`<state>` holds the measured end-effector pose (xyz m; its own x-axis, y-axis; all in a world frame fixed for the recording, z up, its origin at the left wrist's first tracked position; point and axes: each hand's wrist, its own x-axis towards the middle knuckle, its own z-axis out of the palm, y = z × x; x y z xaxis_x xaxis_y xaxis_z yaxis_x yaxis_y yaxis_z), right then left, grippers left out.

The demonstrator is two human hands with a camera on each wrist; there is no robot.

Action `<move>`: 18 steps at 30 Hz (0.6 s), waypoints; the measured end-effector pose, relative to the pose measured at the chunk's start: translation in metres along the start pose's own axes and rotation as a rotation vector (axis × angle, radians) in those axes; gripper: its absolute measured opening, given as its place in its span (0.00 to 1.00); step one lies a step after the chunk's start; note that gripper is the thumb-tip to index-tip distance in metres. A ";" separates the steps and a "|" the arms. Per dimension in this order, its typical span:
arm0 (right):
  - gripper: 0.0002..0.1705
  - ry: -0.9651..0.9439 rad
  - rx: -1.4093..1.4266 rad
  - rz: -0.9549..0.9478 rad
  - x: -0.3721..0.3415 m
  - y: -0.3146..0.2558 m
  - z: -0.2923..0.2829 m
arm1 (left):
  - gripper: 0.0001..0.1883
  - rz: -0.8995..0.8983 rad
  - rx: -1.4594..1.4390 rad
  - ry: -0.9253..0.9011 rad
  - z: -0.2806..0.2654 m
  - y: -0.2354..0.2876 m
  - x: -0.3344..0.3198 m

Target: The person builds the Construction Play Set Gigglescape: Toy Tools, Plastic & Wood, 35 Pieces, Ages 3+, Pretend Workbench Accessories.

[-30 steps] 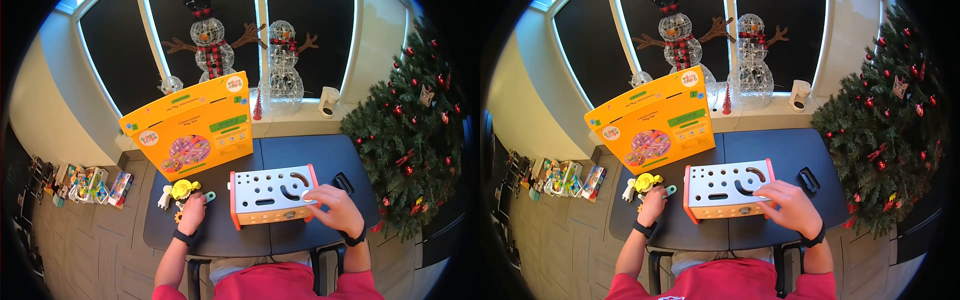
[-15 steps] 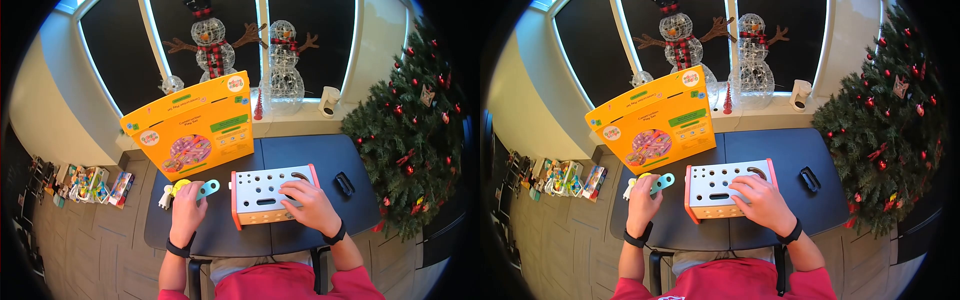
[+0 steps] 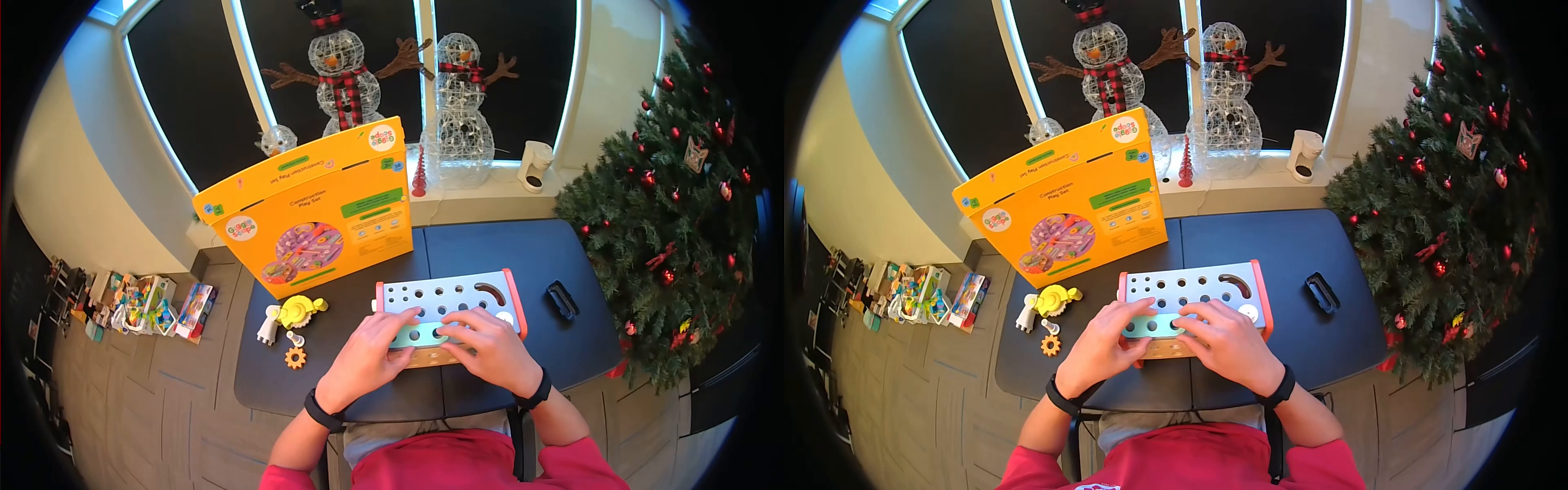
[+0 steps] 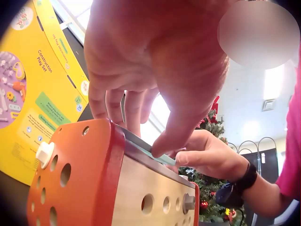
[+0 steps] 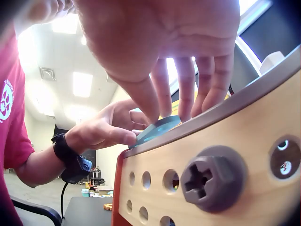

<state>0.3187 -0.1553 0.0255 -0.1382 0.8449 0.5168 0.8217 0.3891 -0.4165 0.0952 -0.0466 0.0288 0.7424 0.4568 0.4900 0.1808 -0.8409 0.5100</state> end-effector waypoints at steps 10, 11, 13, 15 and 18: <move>0.10 0.011 -0.058 0.052 -0.003 0.001 0.001 | 0.37 -0.059 -0.174 -0.042 0.012 -0.006 0.005; 0.10 0.012 -0.058 0.052 -0.003 0.001 0.001 | 0.37 -0.012 -0.161 -0.035 0.014 -0.010 0.005; 0.09 0.013 -0.056 0.057 -0.003 0.001 0.001 | 0.37 0.036 -0.146 -0.029 0.013 -0.011 0.006; 0.09 0.010 -0.053 0.062 -0.004 0.001 0.002 | 0.37 -0.103 -0.219 -0.099 0.010 -0.005 0.006; 0.09 0.010 -0.051 0.067 -0.005 0.001 0.003 | 0.38 -0.119 -0.227 -0.104 0.010 -0.005 0.005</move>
<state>0.3187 -0.1580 0.0206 -0.0771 0.8646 0.4966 0.8559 0.3129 -0.4118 0.1047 -0.0430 0.0214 0.7887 0.5069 0.3479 0.1307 -0.6912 0.7108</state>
